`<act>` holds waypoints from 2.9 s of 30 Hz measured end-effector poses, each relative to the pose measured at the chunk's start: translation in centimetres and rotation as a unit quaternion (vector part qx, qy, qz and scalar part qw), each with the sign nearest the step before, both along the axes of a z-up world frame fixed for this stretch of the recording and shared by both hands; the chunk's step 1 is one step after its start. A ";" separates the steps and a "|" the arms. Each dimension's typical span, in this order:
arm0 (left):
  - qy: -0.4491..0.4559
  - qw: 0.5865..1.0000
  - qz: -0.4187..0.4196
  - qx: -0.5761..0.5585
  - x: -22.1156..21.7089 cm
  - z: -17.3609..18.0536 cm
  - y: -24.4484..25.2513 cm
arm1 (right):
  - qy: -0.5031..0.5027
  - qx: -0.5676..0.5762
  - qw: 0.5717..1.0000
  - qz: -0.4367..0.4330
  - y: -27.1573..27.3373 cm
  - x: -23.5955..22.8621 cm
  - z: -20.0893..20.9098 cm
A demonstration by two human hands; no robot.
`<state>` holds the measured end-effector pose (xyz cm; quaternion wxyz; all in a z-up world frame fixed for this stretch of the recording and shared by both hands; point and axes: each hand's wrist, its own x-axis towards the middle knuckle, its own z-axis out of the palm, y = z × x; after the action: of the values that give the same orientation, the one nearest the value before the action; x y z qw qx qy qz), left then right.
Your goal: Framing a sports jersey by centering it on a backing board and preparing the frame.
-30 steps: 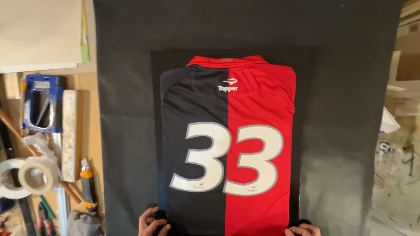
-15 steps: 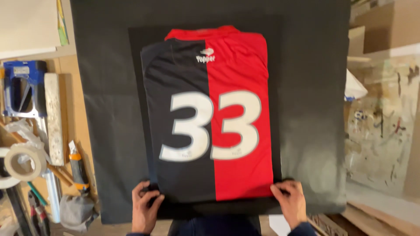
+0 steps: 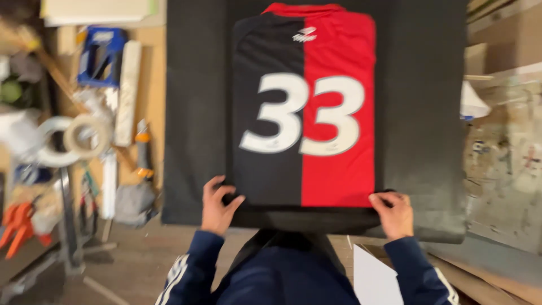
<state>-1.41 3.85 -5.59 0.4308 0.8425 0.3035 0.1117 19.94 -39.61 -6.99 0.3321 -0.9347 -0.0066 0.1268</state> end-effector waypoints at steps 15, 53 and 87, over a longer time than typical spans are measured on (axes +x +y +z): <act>-0.033 0.999 0.025 0.016 -0.3 0.0 -0.8 | -0.034 0.038 0.999 0.015 -0.4 0.3 -0.7; 0.091 0.945 -0.010 0.314 -1.2 0.1 5.9 | -0.300 -0.212 0.930 0.011 -2.6 3.4 0.8; 0.067 0.946 0.014 0.317 -1.3 1.0 5.5 | -0.319 -0.219 0.922 0.004 -2.8 3.4 0.2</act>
<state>-2.75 9.30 -4.54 0.1187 0.9368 0.2922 0.1514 23.31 -42.45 -6.83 0.0985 -0.9750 -0.0876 -0.1787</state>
